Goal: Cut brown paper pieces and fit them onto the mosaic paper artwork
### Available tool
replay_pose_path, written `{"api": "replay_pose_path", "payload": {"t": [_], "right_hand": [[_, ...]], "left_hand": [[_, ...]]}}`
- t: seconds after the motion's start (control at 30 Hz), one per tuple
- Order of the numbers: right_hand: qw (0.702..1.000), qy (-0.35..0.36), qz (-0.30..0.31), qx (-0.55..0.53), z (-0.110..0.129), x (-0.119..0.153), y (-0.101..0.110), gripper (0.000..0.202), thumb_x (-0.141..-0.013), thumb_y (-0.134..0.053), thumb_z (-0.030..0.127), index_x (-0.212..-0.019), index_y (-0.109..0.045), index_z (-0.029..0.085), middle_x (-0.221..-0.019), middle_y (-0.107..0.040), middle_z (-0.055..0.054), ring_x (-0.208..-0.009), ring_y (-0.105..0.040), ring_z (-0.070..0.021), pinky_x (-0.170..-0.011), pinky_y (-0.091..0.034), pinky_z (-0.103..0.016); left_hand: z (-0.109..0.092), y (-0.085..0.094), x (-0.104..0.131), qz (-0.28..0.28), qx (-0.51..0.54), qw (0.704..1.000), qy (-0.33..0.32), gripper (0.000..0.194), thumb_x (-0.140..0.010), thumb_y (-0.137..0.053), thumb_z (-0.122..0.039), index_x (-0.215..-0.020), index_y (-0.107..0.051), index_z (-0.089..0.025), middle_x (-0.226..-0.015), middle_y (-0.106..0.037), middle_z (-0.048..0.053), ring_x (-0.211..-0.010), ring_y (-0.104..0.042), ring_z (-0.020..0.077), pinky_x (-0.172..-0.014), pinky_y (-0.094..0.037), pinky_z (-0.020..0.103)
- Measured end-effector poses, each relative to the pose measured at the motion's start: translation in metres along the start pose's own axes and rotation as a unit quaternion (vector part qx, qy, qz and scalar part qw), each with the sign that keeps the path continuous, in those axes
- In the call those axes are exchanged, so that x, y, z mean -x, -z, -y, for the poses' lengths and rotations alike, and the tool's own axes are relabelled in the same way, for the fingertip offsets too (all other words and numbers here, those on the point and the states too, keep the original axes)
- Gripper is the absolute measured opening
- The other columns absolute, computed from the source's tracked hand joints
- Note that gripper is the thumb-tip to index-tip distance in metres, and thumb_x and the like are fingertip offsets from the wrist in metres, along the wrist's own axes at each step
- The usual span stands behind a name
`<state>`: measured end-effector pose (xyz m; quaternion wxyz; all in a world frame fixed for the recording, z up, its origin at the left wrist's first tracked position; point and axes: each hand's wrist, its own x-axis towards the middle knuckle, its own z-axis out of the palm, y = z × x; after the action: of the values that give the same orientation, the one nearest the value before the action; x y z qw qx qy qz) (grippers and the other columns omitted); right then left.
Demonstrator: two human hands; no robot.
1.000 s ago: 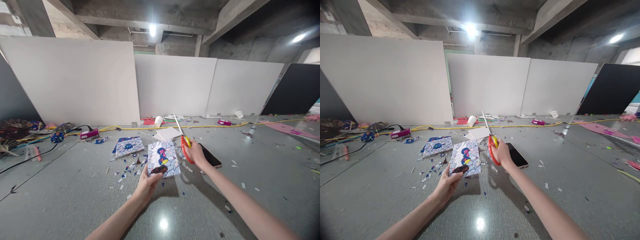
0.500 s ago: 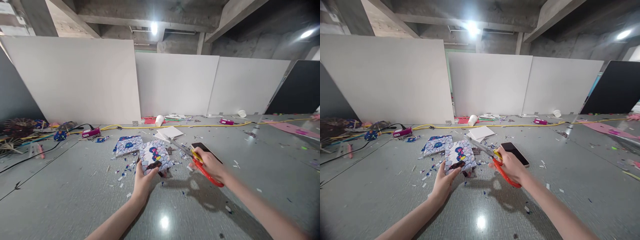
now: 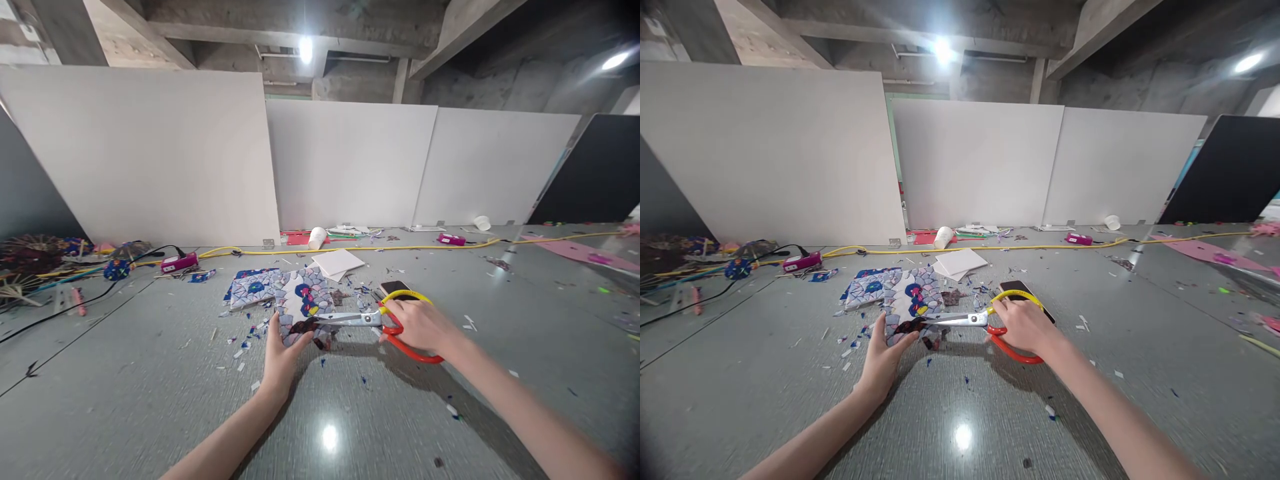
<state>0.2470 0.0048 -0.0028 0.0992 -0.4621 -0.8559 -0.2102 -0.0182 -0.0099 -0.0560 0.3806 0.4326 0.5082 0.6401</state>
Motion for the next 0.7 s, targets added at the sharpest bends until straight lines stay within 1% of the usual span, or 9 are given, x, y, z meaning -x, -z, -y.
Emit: {"api": "replay_pose_path", "payload": {"t": [0.2, 0.37, 0.5, 0.6, 0.7], "right_hand": [[0.999, 0.032, -0.03, 0.029, -0.005, 0.002, -0.001, 0.048, -0.075, -0.051, 0.053, -0.092, -0.056, 0.008, -0.073, -0.066, -0.011, -0.064, -0.063, -0.0227, -0.055, -0.042, -0.029], [0.995, 0.062, -0.069, 0.043, -0.009, 0.003, -0.002, 0.044, -0.077, -0.047, 0.053, -0.083, -0.058, 0.011, -0.07, -0.065, -0.009, -0.061, -0.061, -0.0204, -0.054, -0.039, -0.029], [0.991, 0.077, -0.09, 0.062, -0.012, 0.004, -0.003, 0.044, -0.079, -0.045, 0.053, -0.082, -0.058, 0.012, -0.068, -0.064, -0.008, -0.059, -0.06, -0.0195, -0.053, -0.037, -0.029], [0.989, 0.087, -0.095, 0.072, -0.015, 0.005, -0.005, 0.039, -0.08, -0.045, 0.049, -0.081, -0.059, 0.012, -0.067, -0.064, -0.007, -0.058, -0.06, -0.0187, -0.053, -0.035, -0.028], [0.989, 0.092, -0.098, 0.069, -0.017, 0.006, -0.006, 0.031, -0.08, -0.047, 0.04, -0.084, -0.059, 0.012, -0.067, -0.064, -0.007, -0.058, -0.059, -0.0181, -0.053, -0.035, -0.028]], "left_hand": [[-0.004, -0.002, 0.002, 0.019, -0.007, 1.0, 0.004, 0.071, -0.057, -0.072, -0.024, -0.12, -0.037, -0.025, -0.124, -0.046, 0.008, -0.114, -0.044, 0.0254, -0.095, -0.033, 0.036], [-0.005, -0.001, 0.003, 0.039, -0.023, 0.999, -0.001, 0.07, -0.058, -0.07, -0.025, -0.12, -0.037, -0.023, -0.125, -0.046, 0.008, -0.114, -0.045, 0.0234, -0.095, -0.034, 0.033], [-0.005, -0.002, 0.004, 0.046, -0.018, 0.999, 0.012, 0.073, -0.057, -0.07, -0.024, -0.122, -0.036, -0.022, -0.125, -0.047, 0.009, -0.113, -0.045, 0.0228, -0.094, -0.035, 0.032], [-0.008, -0.003, 0.005, 0.058, -0.008, 0.998, 0.019, 0.073, -0.056, -0.07, -0.023, -0.121, -0.037, -0.021, -0.121, -0.05, 0.009, -0.11, -0.049, 0.0233, -0.094, -0.036, 0.034], [-0.012, -0.005, 0.007, 0.059, -0.003, 0.998, 0.023, 0.071, -0.055, -0.071, -0.021, -0.119, -0.039, -0.021, -0.12, -0.051, 0.009, -0.109, -0.049, 0.0237, -0.093, -0.036, 0.034]]}}
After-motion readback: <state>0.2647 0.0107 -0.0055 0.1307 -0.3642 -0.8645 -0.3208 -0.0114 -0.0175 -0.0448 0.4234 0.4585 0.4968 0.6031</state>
